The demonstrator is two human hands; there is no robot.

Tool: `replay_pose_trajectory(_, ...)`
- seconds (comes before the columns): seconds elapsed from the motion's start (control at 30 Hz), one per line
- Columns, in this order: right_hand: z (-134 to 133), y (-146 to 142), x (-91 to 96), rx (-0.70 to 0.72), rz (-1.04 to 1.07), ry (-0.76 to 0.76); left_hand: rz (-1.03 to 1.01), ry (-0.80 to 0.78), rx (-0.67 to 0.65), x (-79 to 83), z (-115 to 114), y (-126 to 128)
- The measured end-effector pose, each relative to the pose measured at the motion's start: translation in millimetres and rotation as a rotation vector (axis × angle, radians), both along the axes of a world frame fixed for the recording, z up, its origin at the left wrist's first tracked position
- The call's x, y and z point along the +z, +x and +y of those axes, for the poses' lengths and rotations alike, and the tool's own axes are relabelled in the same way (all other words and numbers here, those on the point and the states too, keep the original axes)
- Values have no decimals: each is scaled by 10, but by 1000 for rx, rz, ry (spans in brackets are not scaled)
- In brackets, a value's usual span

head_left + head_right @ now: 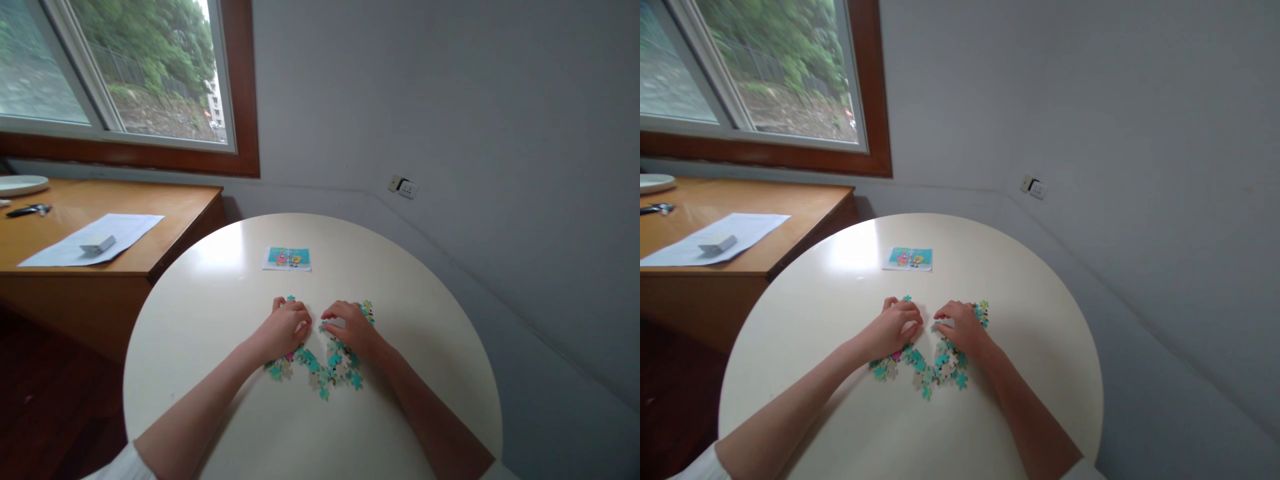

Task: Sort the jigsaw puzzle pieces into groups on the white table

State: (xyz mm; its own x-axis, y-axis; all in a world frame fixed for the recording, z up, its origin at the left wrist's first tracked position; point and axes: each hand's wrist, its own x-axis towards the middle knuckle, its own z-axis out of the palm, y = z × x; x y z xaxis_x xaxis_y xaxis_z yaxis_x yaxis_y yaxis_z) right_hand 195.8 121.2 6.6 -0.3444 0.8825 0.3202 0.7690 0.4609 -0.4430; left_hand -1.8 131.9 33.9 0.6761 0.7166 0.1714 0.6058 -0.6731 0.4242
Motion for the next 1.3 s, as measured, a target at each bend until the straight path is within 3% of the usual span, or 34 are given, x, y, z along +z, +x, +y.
replay_pose_trajectory(0.33, -48, 24, 105, 38, -22, -38, -7, 11, 55, 2, 19, -8)
replay_pose_trajectory(0.63, -43, 26, 66, 49, -59, -73, -30, 5, -168, 41, -42, -7)
replay_pose_trajectory(0.87, -22, 49, 70, 8, -2, -23, -13, -46, -198, -14, -24, 0)
replay_pose_trajectory(1.0, -88, -10, 149, 74, 67, -28, 29, 5, -110, -2, 19, -38)
replay_pose_trajectory(1.17, -200, -138, 196, 229, 39, -94, 87, 93, 138, 16, 97, -117)
replay_pose_trajectory(1.3, -224, -192, 175, 282, -3, -121, 98, 121, 214, -7, 125, -136)
